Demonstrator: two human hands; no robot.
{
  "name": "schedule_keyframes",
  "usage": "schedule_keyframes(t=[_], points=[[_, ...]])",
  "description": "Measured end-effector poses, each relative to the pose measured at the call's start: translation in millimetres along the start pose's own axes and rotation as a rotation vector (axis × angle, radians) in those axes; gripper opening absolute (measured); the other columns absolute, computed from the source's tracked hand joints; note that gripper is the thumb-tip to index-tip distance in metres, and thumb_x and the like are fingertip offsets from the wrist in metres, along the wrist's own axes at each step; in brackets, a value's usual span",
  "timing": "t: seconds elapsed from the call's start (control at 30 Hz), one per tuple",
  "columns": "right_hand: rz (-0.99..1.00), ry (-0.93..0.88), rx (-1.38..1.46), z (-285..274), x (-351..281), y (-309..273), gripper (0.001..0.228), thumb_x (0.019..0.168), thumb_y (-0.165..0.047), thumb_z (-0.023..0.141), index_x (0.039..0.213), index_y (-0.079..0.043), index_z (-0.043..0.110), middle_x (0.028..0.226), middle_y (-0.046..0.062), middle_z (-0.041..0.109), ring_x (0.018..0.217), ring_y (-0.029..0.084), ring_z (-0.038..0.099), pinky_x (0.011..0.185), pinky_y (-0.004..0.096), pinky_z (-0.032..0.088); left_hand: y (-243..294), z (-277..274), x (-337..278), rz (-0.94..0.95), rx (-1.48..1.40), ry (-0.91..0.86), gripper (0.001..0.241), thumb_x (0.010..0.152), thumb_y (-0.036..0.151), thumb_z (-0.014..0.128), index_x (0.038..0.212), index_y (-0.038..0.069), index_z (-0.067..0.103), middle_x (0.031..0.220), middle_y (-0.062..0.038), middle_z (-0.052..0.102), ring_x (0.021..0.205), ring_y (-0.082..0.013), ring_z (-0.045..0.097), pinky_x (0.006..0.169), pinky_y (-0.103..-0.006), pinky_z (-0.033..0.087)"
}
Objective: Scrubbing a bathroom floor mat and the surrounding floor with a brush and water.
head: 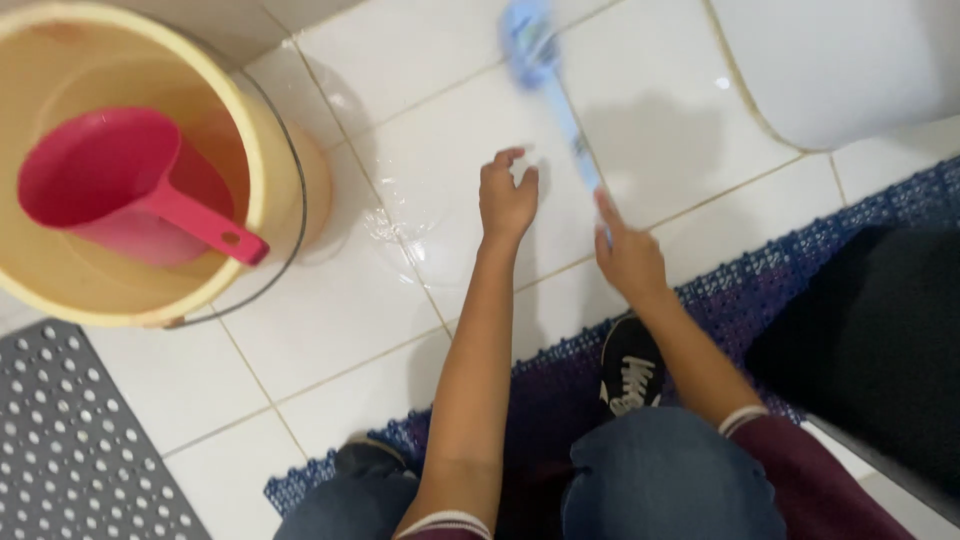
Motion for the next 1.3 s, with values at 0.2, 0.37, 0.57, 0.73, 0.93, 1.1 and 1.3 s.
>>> schedule_keyframes(t=[0.2,0.37,0.57,0.73,0.93,1.1,1.3], points=[[-0.271,0.046,0.063,65,19,-26,0.066,0.087,-0.016,0.065,0.151,-0.019,0.048,0.073,0.024,0.069,0.066,0.044,0.069,0.067,0.056,0.058,2,-7,-9,-0.021,-0.028,0.189,0.043,0.088,0.019,0.068,0.130,0.013,0.061,0.134,-0.018,0.054,0.122,-0.0372,0.053,0.107,-0.0463,0.042],[-0.234,-0.059,-0.131,39,49,-56,0.044,0.094,-0.022,0.066,0.136,-0.023,0.054,0.083,0.023,0.070,0.073,0.046,0.070,0.067,0.059,0.057,9,-29,-15,-0.021,-0.010,0.281,0.045,0.088,0.017,0.069,0.132,0.011,0.060,0.140,-0.019,0.048,0.131,-0.0400,0.044,0.112,-0.0491,0.036],[-0.132,0.020,0.010,-8,75,-62,0.078,0.091,-0.014,0.062,0.161,-0.030,0.032,0.077,0.025,0.070,0.073,0.047,0.069,0.073,0.060,0.055,7,-27,-14,-0.054,-0.054,0.270,0.046,0.088,0.019,0.068,0.132,0.013,0.060,0.141,-0.019,0.048,0.131,-0.0411,0.044,0.112,-0.0489,0.036],[-0.141,0.045,0.016,-10,102,-61,0.078,0.091,-0.015,0.062,0.160,-0.037,0.032,0.079,0.023,0.070,0.074,0.046,0.069,0.071,0.059,0.057,-5,-13,-15,0.019,-0.034,0.258,0.047,0.085,0.017,0.071,0.130,0.012,0.060,0.138,-0.020,0.050,0.129,-0.0399,0.047,0.110,-0.0475,0.039],[-0.247,-0.020,0.036,12,22,-44,0.070,0.093,-0.019,0.061,0.157,-0.037,0.038,0.073,0.020,0.070,0.065,0.042,0.069,0.065,0.056,0.057,-15,-25,-4,0.037,-0.059,0.206,0.042,0.090,0.020,0.073,0.129,0.010,0.061,0.129,-0.019,0.055,0.117,-0.0345,0.059,0.100,-0.0423,0.048],[0.087,0.140,0.143,22,-82,76,0.074,0.093,-0.019,0.062,0.160,-0.029,0.034,0.067,0.023,0.065,0.059,0.044,0.064,0.058,0.056,0.052,-25,16,-16,-0.019,-0.102,-0.029,0.036,0.091,0.021,0.069,0.125,0.010,0.064,0.119,-0.015,0.066,0.096,-0.0263,0.070,0.086,-0.0381,0.056],[0.312,0.088,0.085,8,-196,136,0.075,0.092,-0.018,0.063,0.160,-0.030,0.034,0.067,0.026,0.065,0.060,0.045,0.066,0.058,0.055,0.053,3,39,-34,-0.022,-0.002,-0.337,0.033,0.093,0.025,0.068,0.122,0.010,0.066,0.115,-0.012,0.071,0.088,-0.0245,0.072,0.084,-0.0379,0.056]])
Point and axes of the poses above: each hand's wrist, its own x-axis towards the middle knuckle, its own z-axis out of the palm, y = z × x, the point moved 3 cm from there along x, towards the middle knuckle
